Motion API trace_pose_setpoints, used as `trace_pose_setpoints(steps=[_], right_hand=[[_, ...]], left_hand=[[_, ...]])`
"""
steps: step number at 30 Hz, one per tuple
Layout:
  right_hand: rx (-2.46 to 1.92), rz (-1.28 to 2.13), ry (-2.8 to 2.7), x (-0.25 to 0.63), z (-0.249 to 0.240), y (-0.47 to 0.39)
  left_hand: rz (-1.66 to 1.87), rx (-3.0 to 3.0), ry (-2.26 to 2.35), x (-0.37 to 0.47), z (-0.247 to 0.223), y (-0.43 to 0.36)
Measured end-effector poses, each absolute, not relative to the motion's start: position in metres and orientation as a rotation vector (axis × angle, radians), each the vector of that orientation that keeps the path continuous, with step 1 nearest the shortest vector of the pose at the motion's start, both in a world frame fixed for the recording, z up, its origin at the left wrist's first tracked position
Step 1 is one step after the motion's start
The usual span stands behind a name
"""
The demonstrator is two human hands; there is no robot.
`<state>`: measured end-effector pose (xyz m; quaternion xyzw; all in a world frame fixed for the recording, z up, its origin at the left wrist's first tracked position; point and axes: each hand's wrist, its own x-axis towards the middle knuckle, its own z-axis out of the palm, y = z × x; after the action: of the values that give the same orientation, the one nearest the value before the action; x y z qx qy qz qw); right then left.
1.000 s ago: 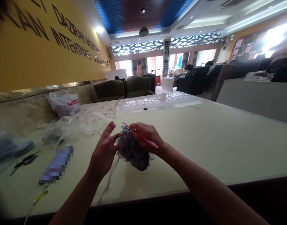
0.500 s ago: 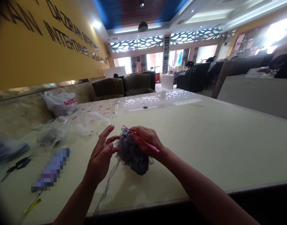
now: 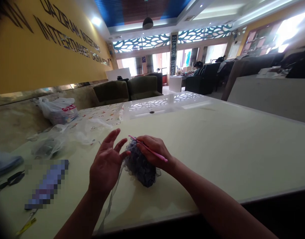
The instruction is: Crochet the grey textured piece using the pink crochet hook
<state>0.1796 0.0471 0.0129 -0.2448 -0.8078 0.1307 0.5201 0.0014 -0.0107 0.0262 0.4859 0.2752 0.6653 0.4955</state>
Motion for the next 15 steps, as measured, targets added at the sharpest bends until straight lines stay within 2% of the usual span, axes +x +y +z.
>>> trace_pose_setpoints(steps=[6, 9, 12, 15], right_hand=[[-0.608, 0.484, -1.898, 0.180, 0.009, 0.045], [-0.631, 0.539, -1.878, 0.181, 0.008, 0.044], [-0.650, 0.589, -1.857, 0.182, 0.008, 0.043], [-0.646, 0.611, -1.842, 0.182, 0.007, 0.042]], left_hand=[[1.862, 1.159, 0.643, -0.004, 0.026, 0.008], [1.886, 1.571, 0.874, -0.010, 0.020, 0.010], [1.767, 2.148, 1.218, -0.012, 0.013, 0.009], [1.688, 2.473, 1.447, -0.011, 0.007, 0.011]])
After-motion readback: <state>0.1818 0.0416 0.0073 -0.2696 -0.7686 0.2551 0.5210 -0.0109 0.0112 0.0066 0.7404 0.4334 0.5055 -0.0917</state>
